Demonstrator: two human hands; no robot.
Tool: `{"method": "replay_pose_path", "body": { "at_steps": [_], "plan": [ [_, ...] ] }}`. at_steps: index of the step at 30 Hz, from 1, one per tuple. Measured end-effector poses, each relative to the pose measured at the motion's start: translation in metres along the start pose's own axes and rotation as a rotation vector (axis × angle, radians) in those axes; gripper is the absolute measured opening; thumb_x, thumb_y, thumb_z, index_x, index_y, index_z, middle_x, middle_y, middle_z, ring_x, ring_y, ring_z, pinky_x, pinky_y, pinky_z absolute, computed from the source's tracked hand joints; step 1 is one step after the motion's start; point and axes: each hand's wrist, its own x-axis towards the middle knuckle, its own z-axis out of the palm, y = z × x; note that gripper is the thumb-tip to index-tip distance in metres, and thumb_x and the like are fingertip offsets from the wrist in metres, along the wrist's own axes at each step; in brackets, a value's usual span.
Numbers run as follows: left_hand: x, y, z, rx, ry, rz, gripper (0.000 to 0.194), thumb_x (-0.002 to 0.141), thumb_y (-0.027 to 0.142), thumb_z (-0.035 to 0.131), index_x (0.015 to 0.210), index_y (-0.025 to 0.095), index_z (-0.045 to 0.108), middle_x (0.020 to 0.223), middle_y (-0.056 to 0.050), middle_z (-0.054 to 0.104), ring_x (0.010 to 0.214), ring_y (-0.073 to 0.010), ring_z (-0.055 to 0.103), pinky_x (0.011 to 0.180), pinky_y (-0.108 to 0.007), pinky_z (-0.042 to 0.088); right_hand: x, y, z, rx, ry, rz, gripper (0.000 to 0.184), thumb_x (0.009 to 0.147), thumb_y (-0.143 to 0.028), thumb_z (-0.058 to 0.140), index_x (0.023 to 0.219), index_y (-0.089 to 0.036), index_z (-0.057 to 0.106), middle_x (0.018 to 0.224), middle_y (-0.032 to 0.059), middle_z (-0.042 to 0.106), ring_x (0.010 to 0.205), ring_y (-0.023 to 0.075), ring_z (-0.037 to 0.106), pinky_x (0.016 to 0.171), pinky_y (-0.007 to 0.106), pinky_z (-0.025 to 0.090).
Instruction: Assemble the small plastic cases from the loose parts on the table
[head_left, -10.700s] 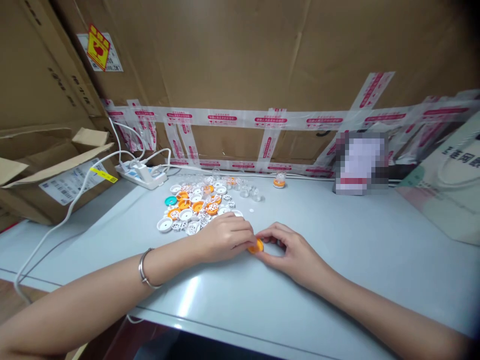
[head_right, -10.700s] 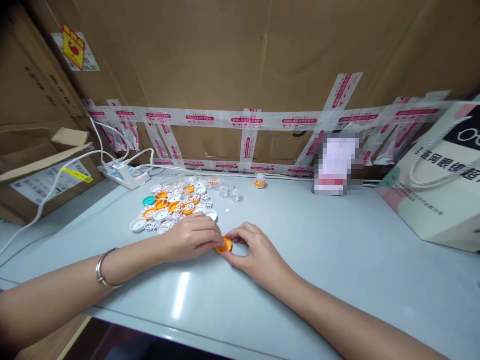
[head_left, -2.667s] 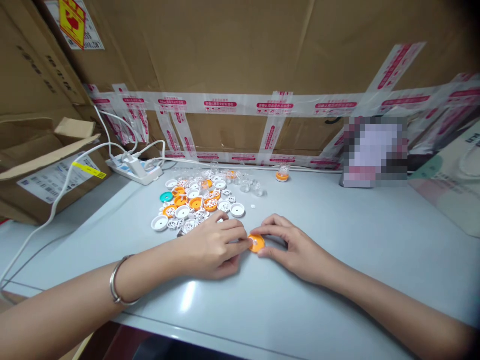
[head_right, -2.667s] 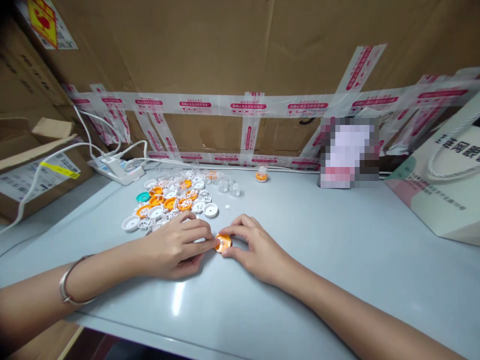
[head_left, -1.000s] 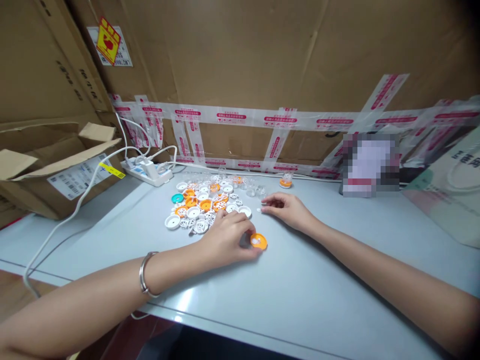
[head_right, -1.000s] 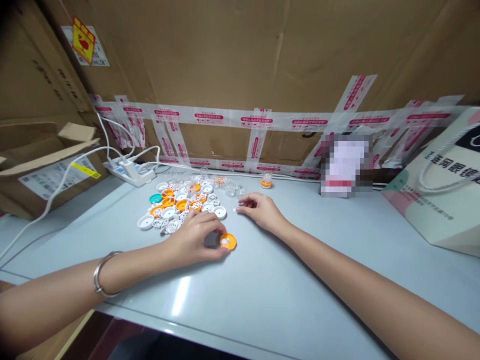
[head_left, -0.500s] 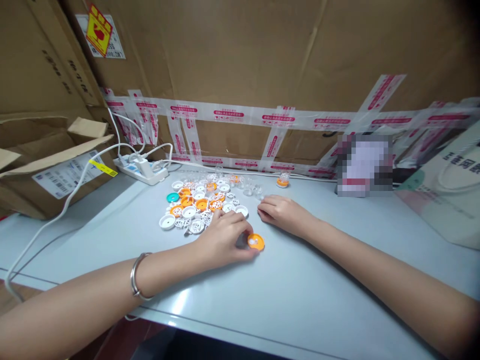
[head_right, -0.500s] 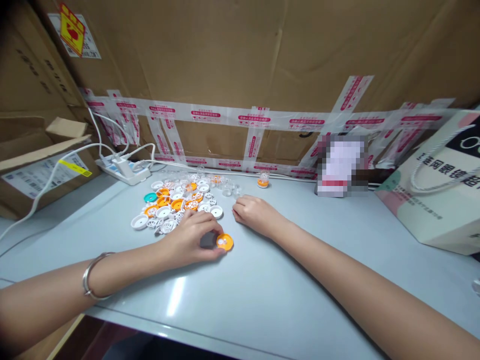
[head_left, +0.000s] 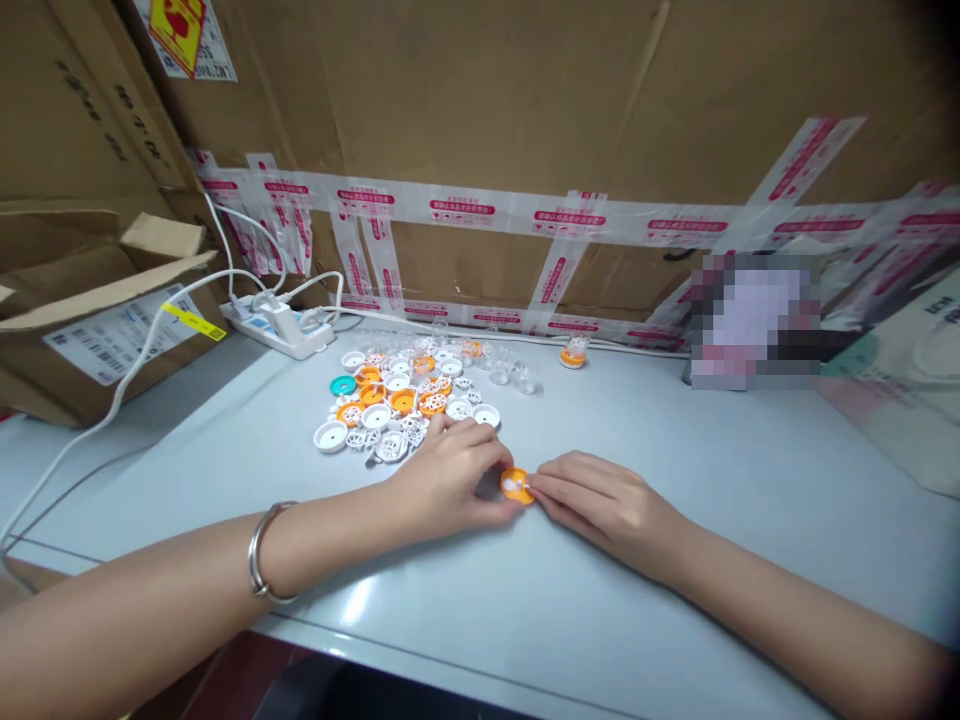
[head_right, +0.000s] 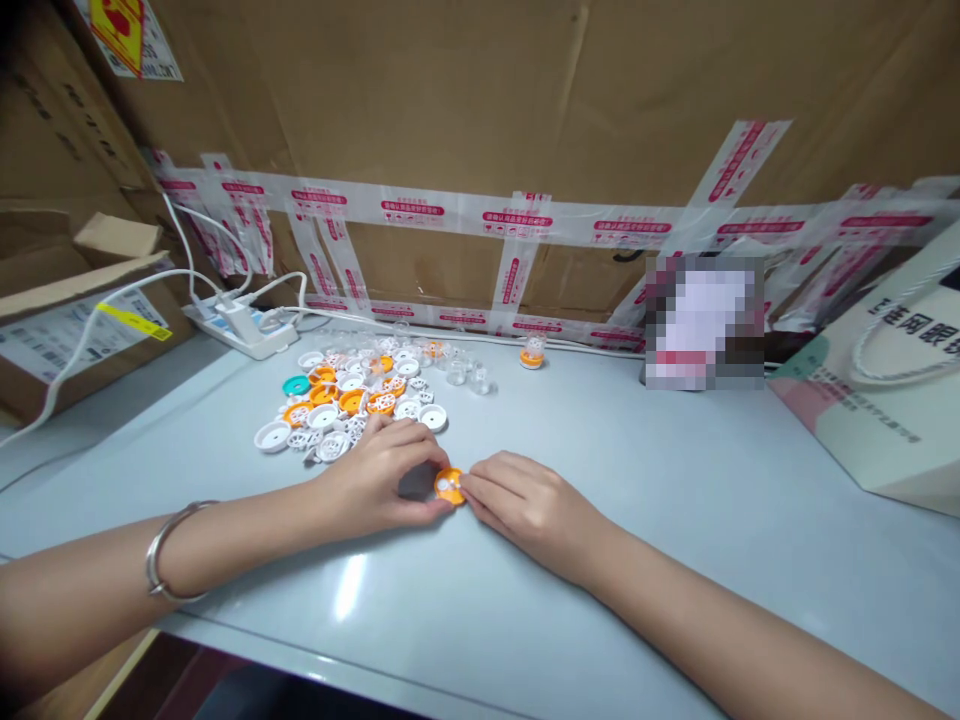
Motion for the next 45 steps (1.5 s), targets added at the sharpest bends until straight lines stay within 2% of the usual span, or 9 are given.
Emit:
{"method": "replay_pose_path", "body": {
  "at_steps": [3, 15, 21, 29, 34, 40, 45],
  "plan": [
    [0.0004, -0.0004, 0.0000, 0.001, 0.002, 0.003, 0.027, 0.075, 0.042, 0.060, 0.087, 0.019, 0.061, 0.085, -0.001, 0.061, 0.088, -0.0183, 0.055, 0.079, -0.033, 0.028, 0.0003, 0.0020, 0.0007, -0.023, -0.002, -0.038, 0.015, 0.087, -0.012, 0.051, 0.100, -0.013, 0.059, 0.082, 0.0096, 0.069, 0.075, 0.0175, 0.062, 0.066, 0.030, 0.053],
    [-0.0004, -0.0001, 0.0011, -0.003, 0.001, 0.010, 0.027, 0.076, 0.043, 0.059, 0.088, 0.019, 0.061, 0.085, -0.001, 0.061, 0.088, -0.0181, 0.055, 0.079, -0.033, 0.027, 0.0025, 0.0014, -0.0010, 0.007, 0.014, -0.023, 0.014, 0.088, -0.014, 0.050, 0.096, -0.014, 0.062, 0.079, 0.0085, 0.069, 0.072, 0.0160, 0.062, 0.064, 0.029, 0.054],
    [0.0003, -0.0012, 0.0004, -0.002, -0.001, 0.020, 0.026, 0.077, 0.043, 0.059, 0.087, 0.019, 0.061, 0.086, -0.001, 0.061, 0.088, -0.0179, 0.054, 0.079, -0.033, 0.027, 0.0004, 0.0026, -0.0026, 0.073, -0.063, 0.013, 0.015, 0.086, -0.012, 0.052, 0.096, -0.013, 0.063, 0.081, 0.0092, 0.067, 0.073, 0.0163, 0.061, 0.063, 0.028, 0.053],
    [-0.0001, -0.0008, -0.0007, -0.004, -0.010, 0.014, 0.025, 0.078, 0.042, 0.059, 0.089, 0.020, 0.061, 0.086, -0.001, 0.061, 0.088, -0.0179, 0.054, 0.079, -0.032, 0.027, -0.0033, 0.0017, -0.0026, 0.087, -0.090, 0.042, 0.020, 0.085, -0.013, 0.052, 0.101, -0.014, 0.063, 0.084, 0.0094, 0.065, 0.075, 0.0167, 0.059, 0.065, 0.029, 0.052],
    [0.0001, -0.0014, -0.0005, -0.001, -0.023, 0.014, 0.025, 0.079, 0.042, 0.059, 0.089, 0.019, 0.061, 0.087, 0.000, 0.061, 0.088, -0.0173, 0.054, 0.079, -0.032, 0.026, -0.0012, 0.0008, -0.0032, 0.166, -0.106, 0.136, 0.017, 0.084, -0.014, 0.053, 0.096, -0.017, 0.065, 0.085, 0.0090, 0.063, 0.077, 0.0167, 0.059, 0.066, 0.029, 0.051],
    [0.0002, -0.0006, -0.0008, 0.009, -0.031, 0.000, 0.025, 0.078, 0.042, 0.060, 0.090, 0.020, 0.061, 0.089, -0.001, 0.062, 0.090, -0.0185, 0.055, 0.079, -0.033, 0.025, -0.0004, 0.0031, -0.0010, 0.358, -0.020, 0.280, 0.015, 0.082, -0.017, 0.058, 0.096, -0.019, 0.065, 0.086, 0.0067, 0.065, 0.079, 0.0155, 0.061, 0.070, 0.027, 0.052],
    [-0.0001, -0.0024, -0.0002, -0.002, -0.025, 0.008, 0.027, 0.078, 0.045, 0.060, 0.091, 0.021, 0.061, 0.090, -0.001, 0.063, 0.090, -0.0186, 0.055, 0.079, -0.033, 0.025, -0.0017, 0.0026, -0.0017, 0.363, -0.003, 0.271, 0.014, 0.083, -0.016, 0.057, 0.093, -0.018, 0.067, 0.087, 0.0079, 0.065, 0.078, 0.0154, 0.062, 0.069, 0.026, 0.052]
  ]
}}
